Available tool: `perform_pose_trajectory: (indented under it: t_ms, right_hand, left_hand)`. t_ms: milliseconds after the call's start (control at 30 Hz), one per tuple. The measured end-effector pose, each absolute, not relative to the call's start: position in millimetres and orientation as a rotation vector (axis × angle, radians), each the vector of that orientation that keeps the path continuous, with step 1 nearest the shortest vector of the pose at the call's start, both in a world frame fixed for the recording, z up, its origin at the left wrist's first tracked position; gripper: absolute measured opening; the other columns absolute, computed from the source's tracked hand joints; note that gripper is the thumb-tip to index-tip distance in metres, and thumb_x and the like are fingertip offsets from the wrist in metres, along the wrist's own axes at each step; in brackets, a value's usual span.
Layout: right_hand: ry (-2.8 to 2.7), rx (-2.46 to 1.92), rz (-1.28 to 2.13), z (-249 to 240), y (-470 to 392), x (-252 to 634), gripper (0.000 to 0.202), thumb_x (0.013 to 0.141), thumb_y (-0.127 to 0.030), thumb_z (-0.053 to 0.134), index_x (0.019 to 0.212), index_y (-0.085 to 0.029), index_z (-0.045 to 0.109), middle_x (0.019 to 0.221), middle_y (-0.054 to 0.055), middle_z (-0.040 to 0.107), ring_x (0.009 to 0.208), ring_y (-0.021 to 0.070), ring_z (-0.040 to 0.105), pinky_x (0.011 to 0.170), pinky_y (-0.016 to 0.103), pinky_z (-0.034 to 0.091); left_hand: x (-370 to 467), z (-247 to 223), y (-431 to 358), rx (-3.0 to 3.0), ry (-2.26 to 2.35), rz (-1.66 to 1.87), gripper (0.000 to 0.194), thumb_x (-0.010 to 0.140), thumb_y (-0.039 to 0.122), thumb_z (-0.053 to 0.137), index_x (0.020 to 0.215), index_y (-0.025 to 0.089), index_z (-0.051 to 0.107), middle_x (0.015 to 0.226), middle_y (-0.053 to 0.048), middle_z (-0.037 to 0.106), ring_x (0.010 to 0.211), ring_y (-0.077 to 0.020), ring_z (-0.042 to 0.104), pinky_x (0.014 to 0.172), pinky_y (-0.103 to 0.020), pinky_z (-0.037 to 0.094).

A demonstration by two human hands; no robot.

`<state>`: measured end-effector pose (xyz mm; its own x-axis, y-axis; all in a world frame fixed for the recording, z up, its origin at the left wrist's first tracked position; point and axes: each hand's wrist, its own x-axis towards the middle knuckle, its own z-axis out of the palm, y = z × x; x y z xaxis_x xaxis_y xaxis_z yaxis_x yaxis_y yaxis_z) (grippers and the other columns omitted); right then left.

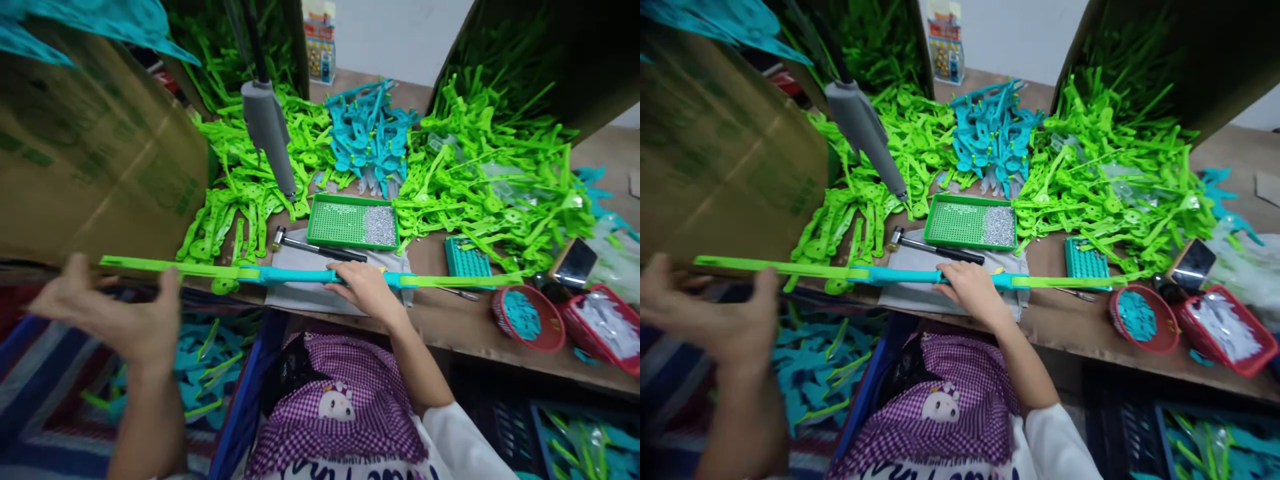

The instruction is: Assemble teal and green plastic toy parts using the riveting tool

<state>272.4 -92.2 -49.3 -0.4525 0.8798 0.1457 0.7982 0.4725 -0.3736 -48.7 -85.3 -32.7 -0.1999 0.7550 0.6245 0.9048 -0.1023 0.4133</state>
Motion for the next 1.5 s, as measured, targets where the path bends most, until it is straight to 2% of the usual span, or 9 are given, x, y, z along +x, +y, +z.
perform_pose_trajectory:
  t_ms: [133,267,567,733,900,1067,1267,1367,1500]
  right_hand:
    - [-2.408,-1.394,0.325,-49,-86,284,0.042,0.094,-0.04,0.048,0.127,-0.014,0.055,0.114,0.012,0.067,0.1,0.0228,0.063,0.085,0.037,0.049]
    - [-2.322,-1.452,0.214,-46,-102,338,0.062,0.09,-0.043,0.055,0.144,-0.019,0.036,0.132,0.012,0.058,0.119,0.0245,0.053,0.102,0.043,0.041]
    - [-2.087,-1.629,-0.212,-92,-137,377,0.055,0.092,-0.033,0.052,0.144,-0.023,0.036,0.131,0.011,0.059,0.124,0.0239,0.053,0.11,0.047,0.029]
    - [-2.018,-1.532,-0.489,-100,-137,395,0.052,0.089,-0.024,0.058,0.139,-0.027,0.043,0.126,0.009,0.063,0.124,0.0241,0.054,0.111,0.05,0.027]
    - [-2.122,-1.414,-0.534,-86,-103,433,0.031,0.091,-0.024,0.056,0.122,-0.027,0.059,0.124,0.007,0.065,0.122,0.0226,0.056,0.1,0.043,0.039]
    - [-2.255,-1.372,-0.574,-63,-90,448,0.029,0.091,-0.032,0.056,0.118,-0.024,0.061,0.123,0.009,0.065,0.114,0.0225,0.062,0.09,0.036,0.043]
    - [-2.28,-1.209,-0.789,-31,-78,448,0.035,0.088,-0.034,0.061,0.12,-0.02,0.058,0.114,0.005,0.07,0.096,0.0171,0.069,0.08,0.028,0.044]
    - [-2.265,-1.175,-0.83,-22,-69,449,0.034,0.089,-0.032,0.06,0.12,-0.02,0.058,0.109,0.005,0.073,0.092,0.0169,0.069,0.078,0.028,0.043]
    - [-2.28,-1.225,-0.708,-13,-61,446,0.028,0.091,-0.033,0.056,0.115,-0.02,0.062,0.106,0.009,0.073,0.093,0.0199,0.069,0.076,0.031,0.042]
  left_hand:
    - [33,-55,-67,-2.588,-1.4,-0.824,0.06,0.082,0.04,0.066,0.136,0.023,0.046,0.126,-0.012,0.06,0.117,-0.0307,0.056,0.103,-0.049,0.039]
    - [66,-72,-46,-2.987,-1.208,-0.652,0.03,0.092,0.038,0.051,0.114,0.022,0.064,0.104,-0.009,0.071,0.093,-0.0233,0.065,0.086,-0.037,0.047]
    - [70,-64,-36,-2.935,-1.421,-0.734,0.029,0.083,0.043,0.062,0.101,0.022,0.069,0.096,-0.008,0.072,0.088,-0.0254,0.066,0.079,-0.033,0.046]
    - [73,-24,-2,-3.09,-1.975,-0.826,0.025,0.071,0.043,0.071,0.085,0.022,0.073,0.068,-0.002,0.069,0.054,-0.0178,0.061,0.051,-0.024,0.043]
    - [80,-5,44,-3.32,-2.527,-0.57,0.021,0.061,0.035,0.079,0.06,0.018,0.067,0.053,-0.002,0.06,0.046,-0.0171,0.057,0.041,-0.024,0.04]
    - [84,-17,60,-2.868,-2.915,-1.165,0.016,0.061,0.023,0.079,0.059,0.016,0.066,0.05,-0.002,0.057,0.047,-0.0174,0.057,0.042,-0.024,0.042]
    - [46,36,43,-3.521,-1.676,-0.284,0.026,0.075,0.036,0.071,0.096,0.021,0.072,0.089,-0.001,0.074,0.082,-0.0175,0.066,0.074,-0.026,0.052]
    - [14,44,17,-3.159,-1.336,-0.375,0.035,0.084,0.041,0.062,0.115,0.024,0.067,0.116,-0.004,0.068,0.102,-0.0196,0.064,0.088,-0.031,0.049]
    - [-7,16,-1,-2.786,-1.238,-0.628,0.029,0.093,0.035,0.05,0.109,0.02,0.07,0.112,-0.008,0.07,0.101,-0.021,0.066,0.088,-0.036,0.051]
